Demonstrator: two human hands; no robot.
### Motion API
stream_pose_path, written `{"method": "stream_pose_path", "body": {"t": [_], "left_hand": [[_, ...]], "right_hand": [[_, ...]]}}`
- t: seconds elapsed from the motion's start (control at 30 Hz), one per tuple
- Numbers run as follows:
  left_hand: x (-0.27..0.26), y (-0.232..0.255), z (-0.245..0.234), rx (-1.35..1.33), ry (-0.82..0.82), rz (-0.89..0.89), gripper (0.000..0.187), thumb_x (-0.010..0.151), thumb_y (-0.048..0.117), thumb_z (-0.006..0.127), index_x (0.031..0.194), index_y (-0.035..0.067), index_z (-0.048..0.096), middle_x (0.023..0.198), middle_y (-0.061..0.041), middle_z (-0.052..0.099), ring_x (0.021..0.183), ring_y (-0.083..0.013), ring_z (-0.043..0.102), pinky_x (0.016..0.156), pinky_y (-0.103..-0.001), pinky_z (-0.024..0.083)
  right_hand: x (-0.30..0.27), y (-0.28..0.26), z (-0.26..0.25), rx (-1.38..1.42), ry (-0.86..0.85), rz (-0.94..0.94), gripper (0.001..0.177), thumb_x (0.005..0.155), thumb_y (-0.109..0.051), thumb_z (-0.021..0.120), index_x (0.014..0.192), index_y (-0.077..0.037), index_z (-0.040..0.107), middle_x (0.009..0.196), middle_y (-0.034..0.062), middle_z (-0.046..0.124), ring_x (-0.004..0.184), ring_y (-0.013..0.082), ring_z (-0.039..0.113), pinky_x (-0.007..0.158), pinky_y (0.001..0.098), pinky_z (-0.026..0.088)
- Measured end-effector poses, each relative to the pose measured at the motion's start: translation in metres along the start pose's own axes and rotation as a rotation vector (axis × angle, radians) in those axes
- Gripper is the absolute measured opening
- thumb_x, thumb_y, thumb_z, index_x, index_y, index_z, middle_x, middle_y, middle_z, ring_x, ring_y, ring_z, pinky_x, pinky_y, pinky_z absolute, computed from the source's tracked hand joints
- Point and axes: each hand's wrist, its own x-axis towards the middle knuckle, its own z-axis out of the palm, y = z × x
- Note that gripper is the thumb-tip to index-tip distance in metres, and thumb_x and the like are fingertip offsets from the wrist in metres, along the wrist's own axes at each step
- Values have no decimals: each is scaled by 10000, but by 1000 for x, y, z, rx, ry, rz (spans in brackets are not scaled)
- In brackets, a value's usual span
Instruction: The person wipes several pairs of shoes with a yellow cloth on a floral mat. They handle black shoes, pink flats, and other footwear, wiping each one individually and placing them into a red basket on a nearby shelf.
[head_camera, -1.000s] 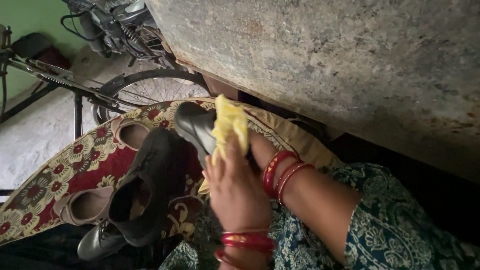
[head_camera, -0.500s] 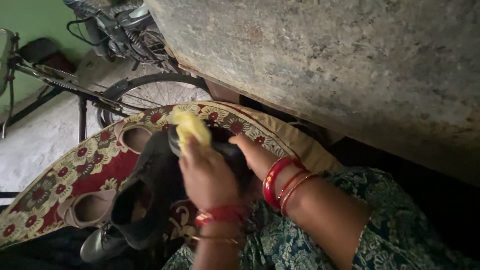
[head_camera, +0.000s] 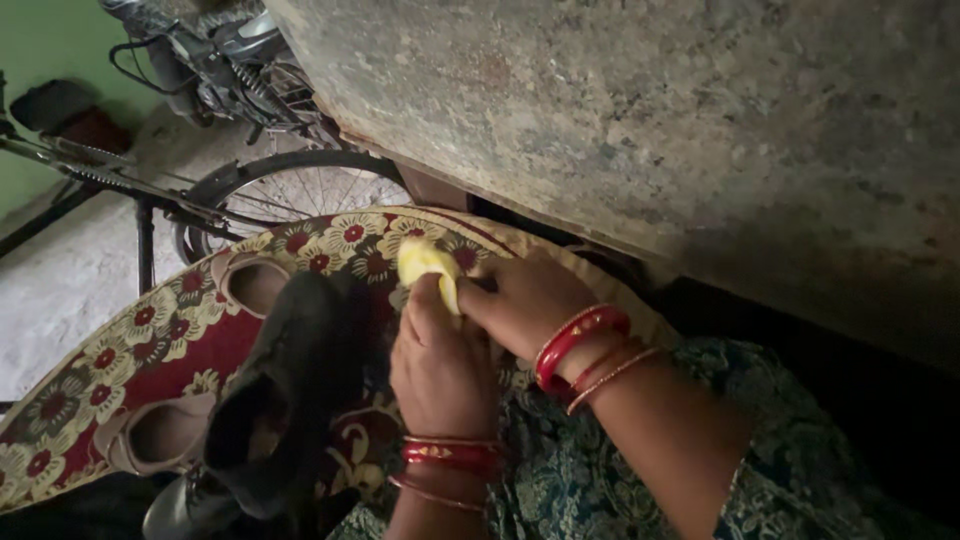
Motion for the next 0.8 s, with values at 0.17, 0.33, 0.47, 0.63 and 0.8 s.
{"method": "stream_pose_path", "body": {"t": [0.17, 0.33, 0.47, 0.63, 0.8], "left_hand": [[-3, 4, 13, -201, 139, -202, 406, 928, 123, 637, 1301, -5, 543, 1133, -212, 677, 1010, -387, 677, 819, -466, 543], [19, 9, -16, -489, 328, -393, 320, 1005, 169, 567, 1299, 42, 572, 1118, -159, 715, 925, -282, 736, 765, -422, 616], [53, 18, -42, -442, 357, -189, 392, 1041, 187, 527, 1415, 79, 486, 1273, -166, 643, 1059, -301, 724, 861, -409, 649], [50, 11, -27, -43, -126, -192, 419, 960, 335, 537, 1344, 170, 570, 1231, -191, 650, 1023, -435, 656, 817, -533, 534], [22, -49, 8, -88, -25, -507, 402, 979, 341, 502, 1307, 119, 572, 1128, -205, 690, 968, -460, 665, 794, -558, 528]], "right_hand": [[15, 14, 12, 205, 220, -379, 394, 994, -374, 495, 1066, -89, 758, 1079, 137, 767, 1019, 291, 729, 892, 421, 549], [23, 18, 26, -13, 300, -523, 352, 879, -86, 540, 1149, -129, 762, 1158, 117, 765, 1058, 285, 709, 980, 399, 549], [19, 10, 23, 413, 61, -467, 646, 767, 22, 509, 1403, -81, 555, 1260, 153, 690, 1162, 250, 659, 1015, 347, 492], [17, -3, 25, 858, -201, -497, 618, 972, -69, 499, 1564, -111, 327, 1523, 129, 517, 1410, 213, 495, 1184, 357, 406], [22, 16, 18, 733, -231, -629, 801, 797, -226, 620, 1557, -106, 398, 1432, 128, 520, 1375, 253, 460, 1174, 399, 371]]}}
